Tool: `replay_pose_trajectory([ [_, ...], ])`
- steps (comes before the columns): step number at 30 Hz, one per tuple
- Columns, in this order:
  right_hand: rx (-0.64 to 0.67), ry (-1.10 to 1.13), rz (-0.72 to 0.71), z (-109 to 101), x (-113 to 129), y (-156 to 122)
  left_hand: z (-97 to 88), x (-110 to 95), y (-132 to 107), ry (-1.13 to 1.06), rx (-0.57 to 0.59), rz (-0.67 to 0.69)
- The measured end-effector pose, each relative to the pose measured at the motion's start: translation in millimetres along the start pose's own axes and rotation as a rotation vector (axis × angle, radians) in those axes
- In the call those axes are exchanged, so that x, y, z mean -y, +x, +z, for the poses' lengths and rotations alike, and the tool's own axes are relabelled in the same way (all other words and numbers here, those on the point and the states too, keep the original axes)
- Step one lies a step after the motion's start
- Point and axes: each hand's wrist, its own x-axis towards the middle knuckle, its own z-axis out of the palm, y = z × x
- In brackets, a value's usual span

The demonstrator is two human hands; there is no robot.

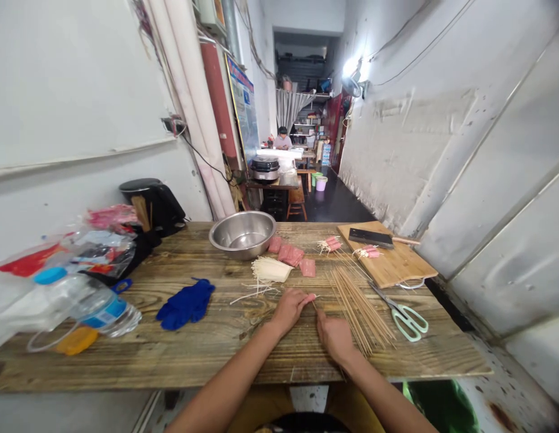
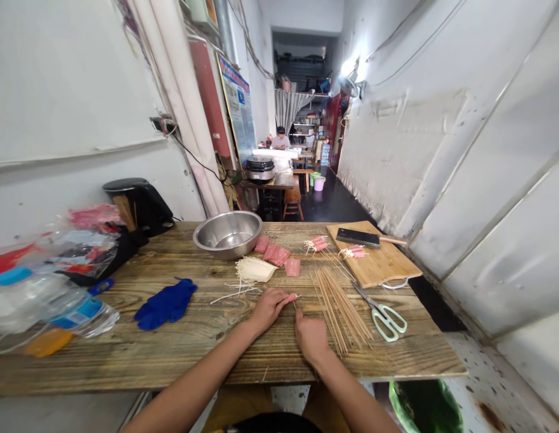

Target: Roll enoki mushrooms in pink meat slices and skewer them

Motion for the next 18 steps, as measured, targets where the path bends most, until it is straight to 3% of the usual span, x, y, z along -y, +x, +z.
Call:
replay_pose_trajectory([
  [8, 0.008, -0.021, -0.008, 5, 2, 4, 1.8, -3, 3, 0.057, 0.041, 0.022],
  [12, 0.036, 0.026, 0.018, -5, -8, 9, 1.2, -3, -5, 0.027, 0.026, -0.001],
  [16, 0.029, 0.06, 0.115, -25, -34, 47, 6.5, 4, -21, 0.041, -0.108, -0.002],
  [18, 0.025, 0.076, 0.057, -33, -45, 76, 5.8, 12, -31, 0.085, -0.188, -0.035],
])
